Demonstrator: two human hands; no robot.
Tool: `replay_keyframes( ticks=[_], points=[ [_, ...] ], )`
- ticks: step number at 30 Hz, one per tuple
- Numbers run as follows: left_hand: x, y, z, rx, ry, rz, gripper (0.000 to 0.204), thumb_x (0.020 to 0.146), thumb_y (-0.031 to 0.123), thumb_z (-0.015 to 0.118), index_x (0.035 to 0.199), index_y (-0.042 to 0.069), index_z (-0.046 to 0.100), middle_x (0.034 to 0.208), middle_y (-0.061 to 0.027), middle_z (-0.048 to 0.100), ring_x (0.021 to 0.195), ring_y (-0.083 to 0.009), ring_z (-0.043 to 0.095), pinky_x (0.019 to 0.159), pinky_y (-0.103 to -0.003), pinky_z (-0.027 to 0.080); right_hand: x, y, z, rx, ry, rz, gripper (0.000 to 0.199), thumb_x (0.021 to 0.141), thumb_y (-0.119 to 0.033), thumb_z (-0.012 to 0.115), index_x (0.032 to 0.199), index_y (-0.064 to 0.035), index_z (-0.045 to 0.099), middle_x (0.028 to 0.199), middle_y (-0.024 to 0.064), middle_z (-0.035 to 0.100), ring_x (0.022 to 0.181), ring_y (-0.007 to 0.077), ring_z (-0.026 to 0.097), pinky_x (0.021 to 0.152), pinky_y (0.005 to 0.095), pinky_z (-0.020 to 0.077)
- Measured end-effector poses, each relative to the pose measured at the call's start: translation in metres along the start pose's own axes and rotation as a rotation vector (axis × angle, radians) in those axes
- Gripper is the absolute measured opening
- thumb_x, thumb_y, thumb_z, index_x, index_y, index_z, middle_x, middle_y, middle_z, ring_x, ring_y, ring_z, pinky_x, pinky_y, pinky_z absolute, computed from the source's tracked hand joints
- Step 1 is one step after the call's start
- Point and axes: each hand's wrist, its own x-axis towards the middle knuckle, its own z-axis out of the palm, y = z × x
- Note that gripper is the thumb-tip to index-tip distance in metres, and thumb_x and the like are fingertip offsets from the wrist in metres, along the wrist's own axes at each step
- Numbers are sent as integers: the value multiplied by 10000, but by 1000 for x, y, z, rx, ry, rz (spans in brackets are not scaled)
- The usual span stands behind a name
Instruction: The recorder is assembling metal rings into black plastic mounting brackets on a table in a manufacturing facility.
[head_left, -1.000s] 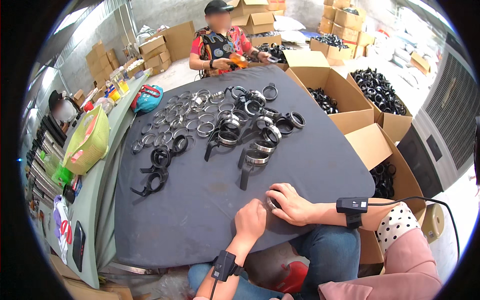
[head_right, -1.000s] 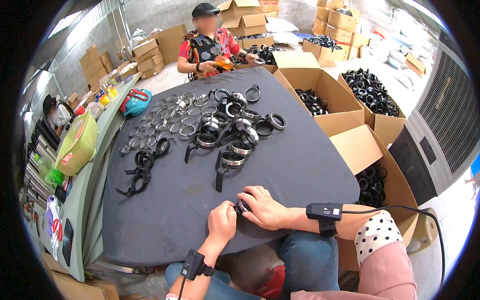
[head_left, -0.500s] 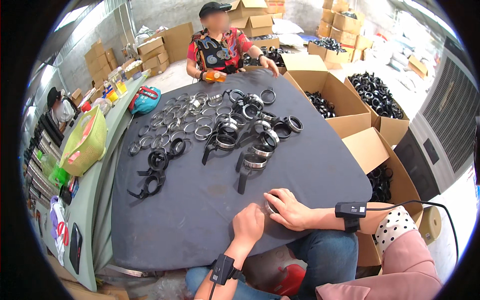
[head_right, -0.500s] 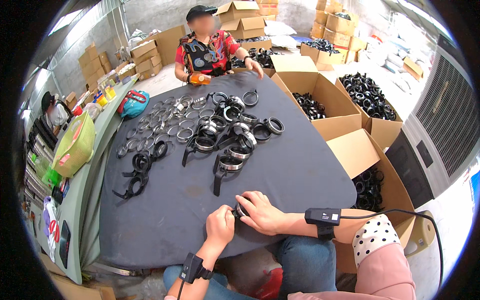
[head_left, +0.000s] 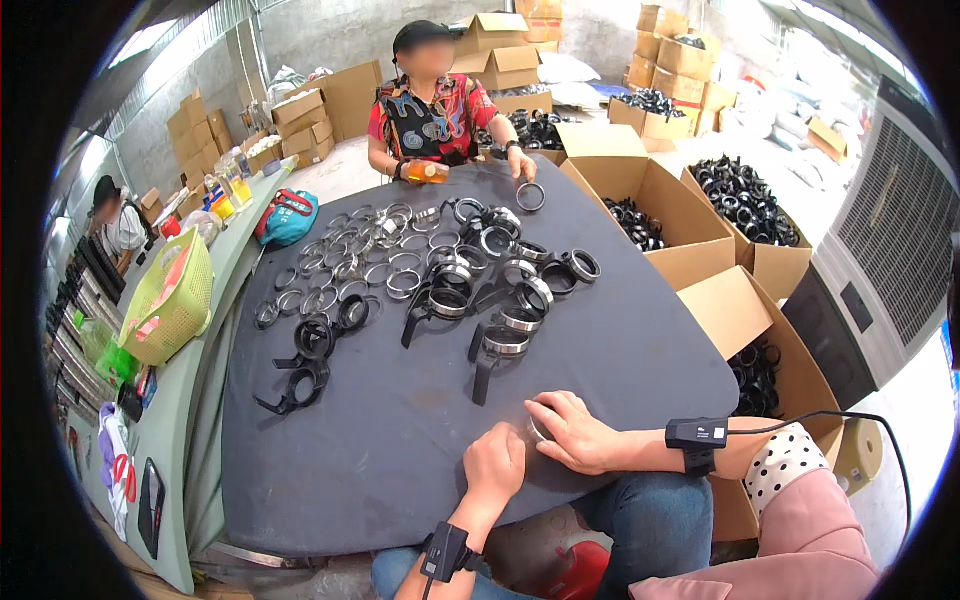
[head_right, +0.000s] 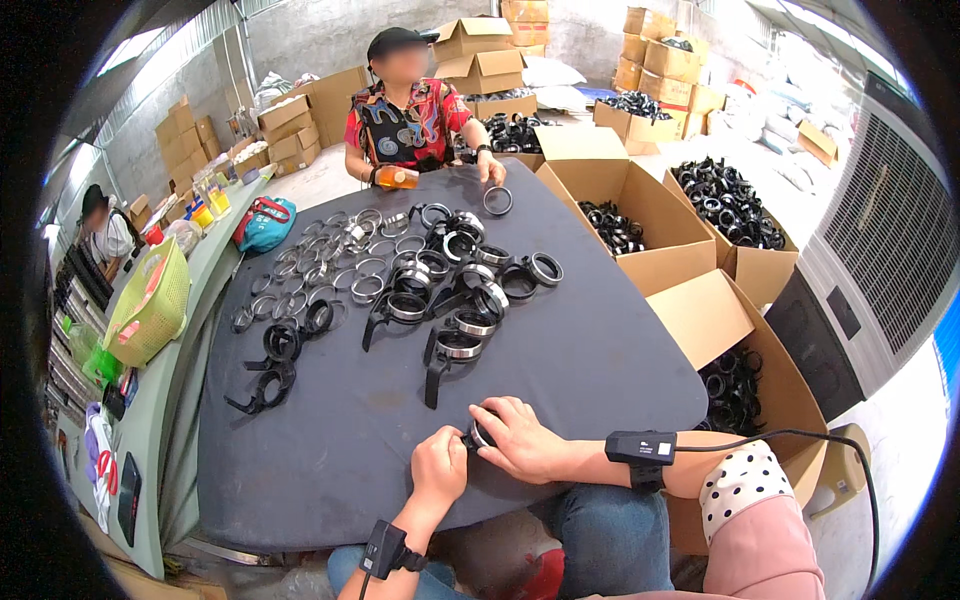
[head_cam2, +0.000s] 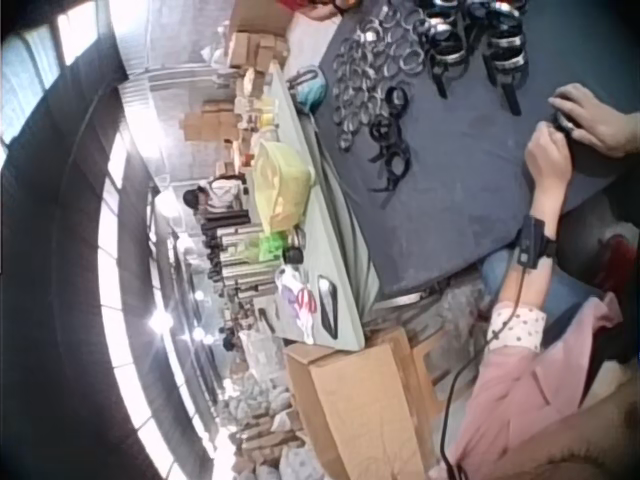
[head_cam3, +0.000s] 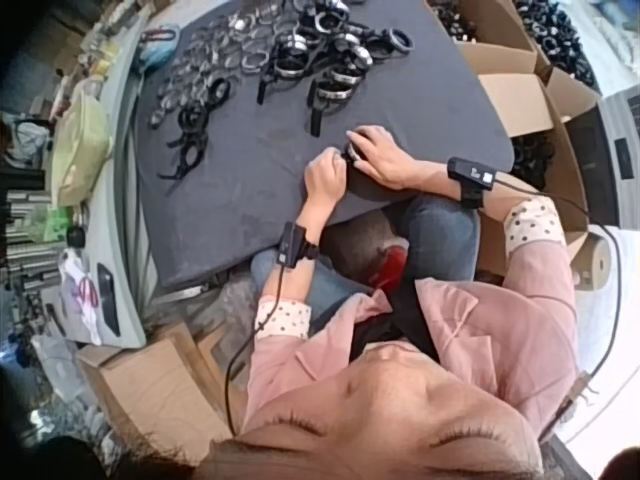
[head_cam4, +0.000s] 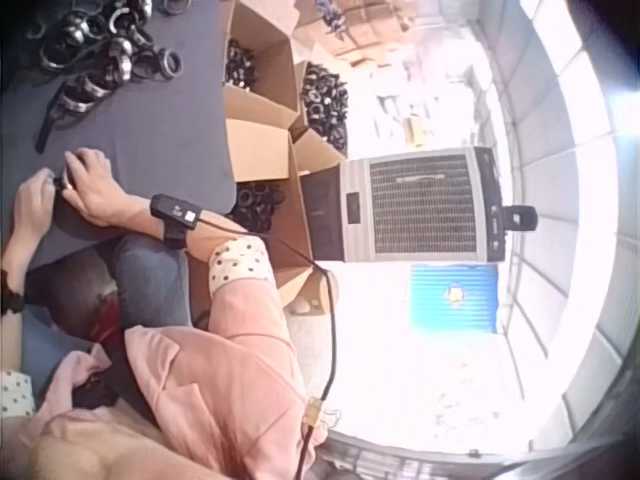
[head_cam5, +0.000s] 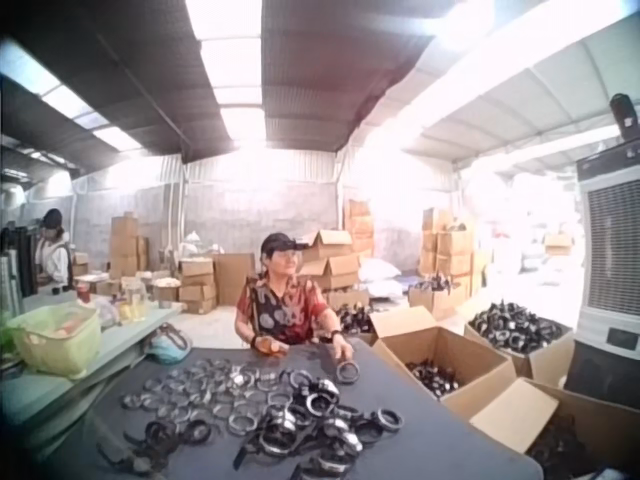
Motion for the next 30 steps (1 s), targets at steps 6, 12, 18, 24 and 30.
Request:
replay_keyframes(
  ticks=[6, 12, 18, 24, 30],
  points=[
    [4, 3, 0, -36, 17, 27, 215, 871, 135, 465, 849, -11, 621, 739, -235, 622, 705, -431, 616, 630, -483, 482, 1, 4, 2, 21, -2, 31, 622, 890, -232, 609, 1390, 37, 356, 1308, 256, 402, 1189, 422, 417, 1011, 504, 354],
    [3, 2, 0, -29, 26, 26, 232, 867, 139, 454, 838, -18, 622, 750, -242, 626, 721, -440, 617, 645, -491, 482, -1, 0, 9, 1, 13, 49, 645, 886, -247, 619, 1402, 34, 352, 1296, 254, 409, 1191, 416, 417, 993, 496, 358],
    [2, 1, 0, -41, 20, 18, 242, 855, 135, 448, 826, -31, 621, 762, -251, 629, 726, -438, 622, 660, -484, 488, -1, -1, 15, -16, 23, 3, 657, 903, -274, 615, 1417, 27, 338, 1292, 243, 403, 1199, 404, 404, 993, 496, 353],
    [4, 0, 5, -7, 64, 65, 215, 855, 154, 486, 817, 2, 632, 732, -212, 644, 685, -417, 629, 629, -494, 496, 0, 0, 14, -57, -16, 50, 671, 907, -291, 612, 1434, 7, 322, 1306, 240, 398, 1203, 404, 404, 993, 501, 355],
    [4, -2, 6, -31, 73, 92, 202, 874, 149, 476, 818, 16, 617, 718, -196, 636, 676, -421, 616, 625, -498, 487, 7, 5, 8, -50, -82, 25, 655, 899, -323, 617, 1407, 1, 359, 1288, 220, 434, 1180, 391, 443, 963, 495, 388]
  ],
)
